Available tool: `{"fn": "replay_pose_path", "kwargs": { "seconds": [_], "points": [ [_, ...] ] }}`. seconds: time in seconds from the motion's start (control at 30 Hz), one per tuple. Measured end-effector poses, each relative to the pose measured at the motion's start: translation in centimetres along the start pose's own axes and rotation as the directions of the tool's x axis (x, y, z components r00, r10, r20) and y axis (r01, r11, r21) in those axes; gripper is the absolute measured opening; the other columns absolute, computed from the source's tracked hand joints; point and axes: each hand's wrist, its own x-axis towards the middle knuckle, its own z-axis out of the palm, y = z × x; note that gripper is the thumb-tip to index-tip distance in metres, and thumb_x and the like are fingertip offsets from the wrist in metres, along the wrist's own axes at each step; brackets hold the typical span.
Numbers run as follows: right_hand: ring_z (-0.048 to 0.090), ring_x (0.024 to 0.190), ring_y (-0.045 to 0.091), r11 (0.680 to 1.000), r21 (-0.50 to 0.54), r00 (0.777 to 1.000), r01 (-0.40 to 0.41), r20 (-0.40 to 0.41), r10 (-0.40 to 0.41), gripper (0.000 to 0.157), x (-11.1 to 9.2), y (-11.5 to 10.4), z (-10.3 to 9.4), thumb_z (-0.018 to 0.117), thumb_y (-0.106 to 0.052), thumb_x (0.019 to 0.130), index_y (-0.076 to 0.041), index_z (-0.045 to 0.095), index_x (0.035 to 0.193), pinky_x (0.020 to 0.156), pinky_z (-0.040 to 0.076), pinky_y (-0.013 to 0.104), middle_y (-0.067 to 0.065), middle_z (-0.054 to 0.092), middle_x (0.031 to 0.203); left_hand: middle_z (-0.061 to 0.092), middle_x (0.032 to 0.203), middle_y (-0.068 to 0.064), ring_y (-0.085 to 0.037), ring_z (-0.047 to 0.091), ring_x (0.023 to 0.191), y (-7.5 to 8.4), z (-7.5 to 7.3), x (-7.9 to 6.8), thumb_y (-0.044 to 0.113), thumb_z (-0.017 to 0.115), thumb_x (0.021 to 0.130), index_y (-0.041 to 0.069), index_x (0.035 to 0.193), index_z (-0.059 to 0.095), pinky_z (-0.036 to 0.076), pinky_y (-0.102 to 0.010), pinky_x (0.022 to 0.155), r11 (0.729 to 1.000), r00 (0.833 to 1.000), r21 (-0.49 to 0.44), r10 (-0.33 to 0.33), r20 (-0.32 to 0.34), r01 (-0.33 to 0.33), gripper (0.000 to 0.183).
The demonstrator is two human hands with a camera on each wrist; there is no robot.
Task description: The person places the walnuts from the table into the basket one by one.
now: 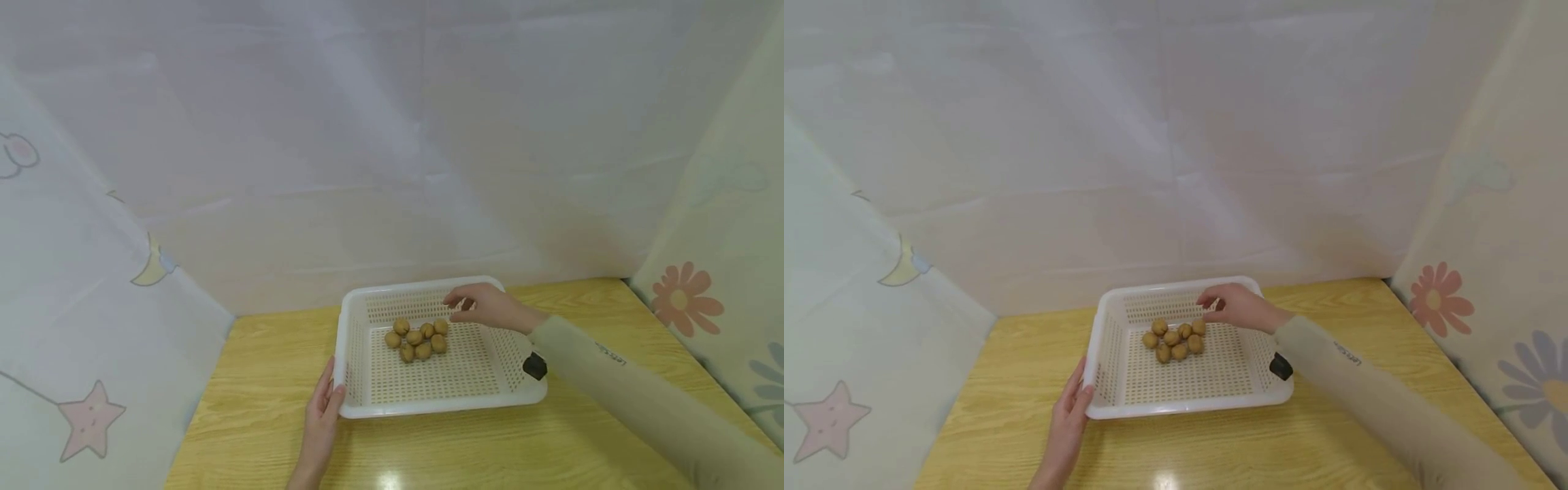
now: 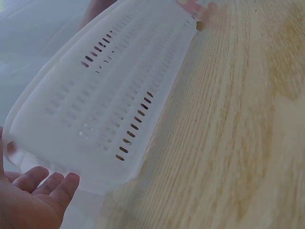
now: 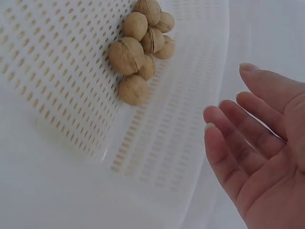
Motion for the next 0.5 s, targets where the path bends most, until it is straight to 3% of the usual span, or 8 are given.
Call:
{"fn": "replay_pose_path", "kwargs": {
  "seconds": [0.13, 0.3, 0.5],
  "points": [
    [0.060, 0.092, 0.016, 0.998, 0.047, 0.999, -0.041, 0.004, 0.041, 0.036, -2.5, 0.7, -1.3, 0.064, -0.033, 0.089, -0.016, 0.060, 0.120, 0.077, 0.053, 0.032, -0.001, 0.061, 0.113, 0.032, 0.149, -0.003, -0.015, 0.038, 0.131, 0.0, 0.0, 0.0, 0.023, 0.045, 0.100, 0.024, 0.148, 0.025, 0.039, -0.031, 0.102, 1.000, 1.000, -0.002, -0.003, -0.003, 0.003, 0.053],
    [0.059, 0.090, 0.012, 0.992, 0.036, 0.993, -0.119, -0.019, 0.120, 0.039, -5.7, 2.8, -2.3, 0.063, -0.038, 0.088, -0.016, 0.060, 0.120, 0.074, 0.053, 0.028, 0.001, 0.063, 0.111, 0.033, 0.149, -0.004, -0.016, 0.039, 0.131, -0.1, 0.0, 0.0, 0.023, 0.045, 0.100, 0.025, 0.148, 0.025, 0.040, -0.032, 0.102, 1.000, 1.000, -0.001, -0.006, -0.002, 0.006, 0.052],
    [0.059, 0.089, 0.014, 0.983, 0.012, 0.979, -0.185, -0.084, 0.185, 0.039, -9.4, 5.3, -3.3, 0.064, -0.036, 0.088, -0.014, 0.061, 0.119, 0.070, 0.053, 0.026, 0.004, 0.063, 0.113, 0.033, 0.149, -0.006, -0.021, 0.038, 0.132, -0.1, -0.1, 0.1, 0.022, 0.045, 0.100, 0.015, 0.150, 0.021, 0.038, -0.036, 0.103, 1.000, 1.000, -0.021, 0.004, 0.009, -0.004, 0.056]
  ]
}}
